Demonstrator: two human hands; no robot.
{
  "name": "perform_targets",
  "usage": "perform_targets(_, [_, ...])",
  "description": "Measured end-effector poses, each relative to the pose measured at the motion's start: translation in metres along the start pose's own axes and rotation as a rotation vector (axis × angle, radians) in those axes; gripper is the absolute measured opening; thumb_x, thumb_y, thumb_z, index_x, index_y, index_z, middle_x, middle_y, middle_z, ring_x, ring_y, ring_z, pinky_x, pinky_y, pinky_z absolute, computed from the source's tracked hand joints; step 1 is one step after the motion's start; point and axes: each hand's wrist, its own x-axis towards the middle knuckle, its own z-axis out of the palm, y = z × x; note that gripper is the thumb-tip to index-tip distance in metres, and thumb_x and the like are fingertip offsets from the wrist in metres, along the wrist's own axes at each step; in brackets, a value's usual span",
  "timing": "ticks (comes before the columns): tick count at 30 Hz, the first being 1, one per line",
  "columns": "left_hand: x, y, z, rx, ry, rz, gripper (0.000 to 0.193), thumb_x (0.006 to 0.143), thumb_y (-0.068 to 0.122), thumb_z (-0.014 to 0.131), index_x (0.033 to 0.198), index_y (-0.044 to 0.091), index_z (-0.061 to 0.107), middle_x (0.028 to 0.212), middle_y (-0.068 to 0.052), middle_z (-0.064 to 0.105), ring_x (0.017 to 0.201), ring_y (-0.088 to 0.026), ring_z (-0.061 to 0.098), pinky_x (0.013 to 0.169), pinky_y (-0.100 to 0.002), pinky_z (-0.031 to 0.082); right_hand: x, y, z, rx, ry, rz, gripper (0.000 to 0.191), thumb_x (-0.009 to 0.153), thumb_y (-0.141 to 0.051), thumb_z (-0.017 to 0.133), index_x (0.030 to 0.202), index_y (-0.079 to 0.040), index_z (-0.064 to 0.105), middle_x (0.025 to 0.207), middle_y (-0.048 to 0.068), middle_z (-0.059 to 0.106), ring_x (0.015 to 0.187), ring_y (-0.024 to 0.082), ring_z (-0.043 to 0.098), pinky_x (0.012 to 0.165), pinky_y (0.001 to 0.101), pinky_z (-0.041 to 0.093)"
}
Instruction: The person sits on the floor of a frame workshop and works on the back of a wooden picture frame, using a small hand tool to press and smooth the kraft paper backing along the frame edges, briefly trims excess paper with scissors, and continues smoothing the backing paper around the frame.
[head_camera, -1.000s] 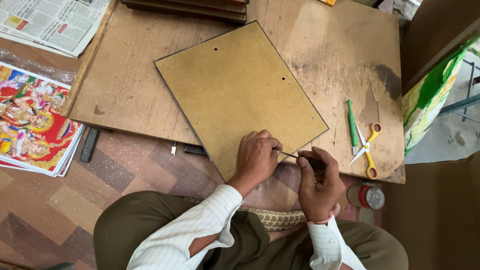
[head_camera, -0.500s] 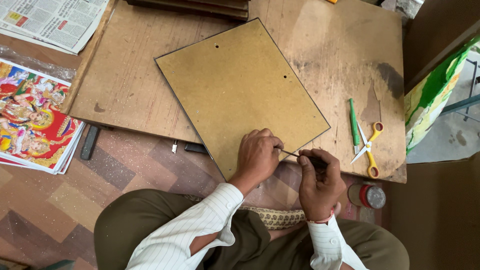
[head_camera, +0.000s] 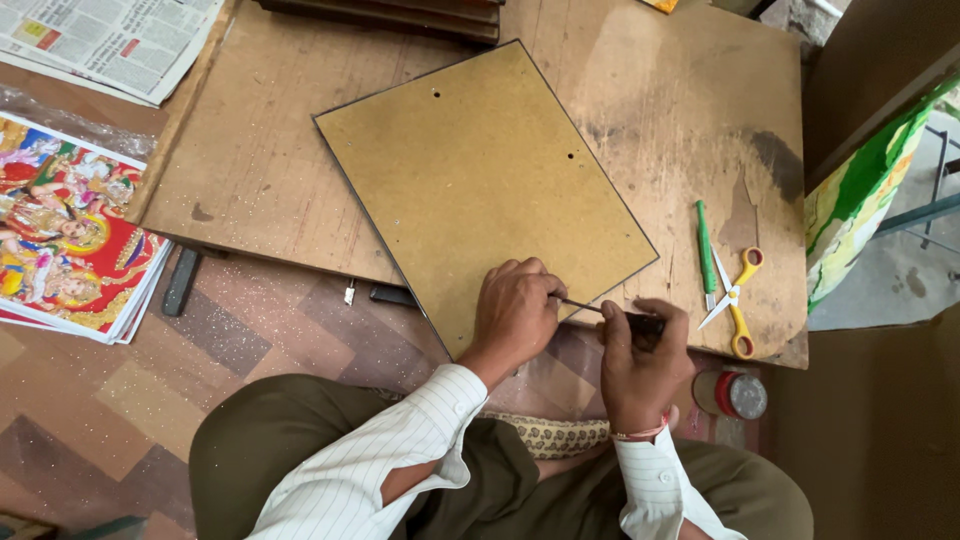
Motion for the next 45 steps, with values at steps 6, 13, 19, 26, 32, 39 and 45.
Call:
perform_targets(6, [0.000, 0.002, -0.003, 0.003, 0.000, 0.010, 0.012, 0.079, 0.006, 0.071, 0.084, 0.011, 0.080, 0.088, -0.006, 0.067, 0.093, -0.027, 0.062, 0.088, -0.042, 0.044, 0.012, -0.006, -0.009, 0.034, -0.155, -0.130, 0.022, 0.105, 0.000, 0.058, 0.126, 0.004, 0.053, 0.107, 0.016, 0.070, 0.094, 0.018, 0.072, 0.081, 0.0291, 0.061])
perform_targets(13, [-0.001, 0.000, -0.002, 0.021, 0.011, 0.007, 0.013, 0.078, 0.006, 0.070, 0.083, 0.012, 0.080, 0.087, -0.006, 0.067, 0.092, -0.027, 0.062, 0.087, -0.042, 0.044, 0.017, 0.007, 0.000, 0.258, -0.194, -0.034, 0.014, 0.102, 0.006, 0.058, 0.116, 0.006, 0.054, 0.105, 0.017, 0.072, 0.096, 0.019, 0.074, 0.084, 0.0318, 0.064])
perform_targets(19, [-0.002, -0.001, -0.001, 0.029, 0.019, 0.023, 0.014, 0.078, 0.004, 0.069, 0.083, 0.011, 0.080, 0.086, -0.005, 0.067, 0.092, -0.027, 0.062, 0.086, -0.042, 0.044, 0.004, 0.012, 0.005, 0.217, -0.075, -0.034, 0.015, 0.100, 0.005, 0.068, 0.108, 0.005, 0.056, 0.094, 0.013, 0.074, 0.084, 0.016, 0.075, 0.074, 0.0274, 0.062])
perform_targets(26, [-0.002, -0.001, -0.002, 0.029, 0.008, 0.031, 0.018, 0.077, 0.001, 0.066, 0.082, 0.012, 0.080, 0.086, -0.005, 0.067, 0.090, -0.026, 0.062, 0.087, -0.041, 0.044, 0.003, -0.006, 0.014, -0.130, 0.061, -0.257, 0.032, 0.095, -0.003, 0.080, 0.115, 0.002, 0.056, 0.078, 0.013, 0.072, 0.071, 0.014, 0.071, 0.064, 0.0260, 0.055])
perform_targets(32, [-0.002, -0.003, 0.000, 0.053, 0.005, 0.039, 0.019, 0.080, 0.000, 0.065, 0.083, 0.011, 0.080, 0.085, -0.004, 0.068, 0.089, -0.025, 0.062, 0.085, -0.040, 0.044, 0.005, -0.024, -0.004, -0.258, -0.126, -0.364, 0.041, 0.101, -0.007, 0.072, 0.139, 0.000, 0.058, 0.097, 0.013, 0.075, 0.085, 0.019, 0.075, 0.074, 0.0290, 0.058])
perform_targets(39, [-0.002, -0.003, -0.001, 0.042, 0.038, 0.056, 0.020, 0.080, 0.000, 0.065, 0.081, 0.012, 0.081, 0.085, -0.005, 0.069, 0.089, -0.026, 0.064, 0.084, -0.041, 0.044, 0.012, -0.025, -0.008, -0.403, -0.127, -0.231, 0.023, 0.091, -0.019, 0.083, 0.097, -0.001, 0.070, 0.078, 0.014, 0.073, 0.068, 0.020, 0.075, 0.061, 0.0304, 0.055])
perform_targets(45, [-0.003, -0.002, -0.004, 0.045, 0.023, 0.049, 0.017, 0.080, 0.003, 0.066, 0.082, 0.012, 0.080, 0.085, -0.005, 0.069, 0.090, -0.027, 0.064, 0.086, -0.041, 0.045, 0.005, -0.022, 0.002, -0.336, -0.034, -0.210, 0.025, 0.093, -0.019, 0.084, 0.090, 0.001, 0.069, 0.072, 0.013, 0.070, 0.063, 0.017, 0.068, 0.061, 0.0289, 0.052])
